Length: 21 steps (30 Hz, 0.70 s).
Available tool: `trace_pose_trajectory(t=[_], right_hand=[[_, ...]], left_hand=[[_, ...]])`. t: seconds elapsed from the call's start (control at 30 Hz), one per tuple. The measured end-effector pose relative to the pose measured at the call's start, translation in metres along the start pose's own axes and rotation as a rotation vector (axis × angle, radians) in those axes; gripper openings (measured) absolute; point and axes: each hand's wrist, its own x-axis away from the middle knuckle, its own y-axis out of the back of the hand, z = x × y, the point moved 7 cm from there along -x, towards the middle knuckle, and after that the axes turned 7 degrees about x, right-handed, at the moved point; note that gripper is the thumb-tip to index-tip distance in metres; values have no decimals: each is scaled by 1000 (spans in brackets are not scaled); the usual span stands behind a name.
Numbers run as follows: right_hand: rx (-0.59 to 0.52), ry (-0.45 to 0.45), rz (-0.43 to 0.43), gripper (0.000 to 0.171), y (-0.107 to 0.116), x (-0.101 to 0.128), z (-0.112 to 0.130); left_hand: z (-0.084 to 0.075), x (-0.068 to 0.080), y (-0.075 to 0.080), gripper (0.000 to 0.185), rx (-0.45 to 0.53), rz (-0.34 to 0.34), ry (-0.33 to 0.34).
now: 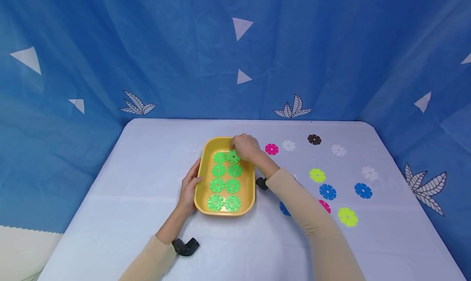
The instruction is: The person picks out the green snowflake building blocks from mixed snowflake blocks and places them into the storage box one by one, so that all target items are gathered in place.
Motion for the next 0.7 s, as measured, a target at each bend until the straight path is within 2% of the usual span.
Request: trace_pose_trajectory(t=[0.47, 0.7], right_hand=[[55, -40, 6, 26, -8, -3, 1], [107, -23, -45, 29, -6, -1, 3]], left_hand=[[2, 1, 1, 62, 12, -2, 2], [0, 1, 1, 62, -1, 2, -2]])
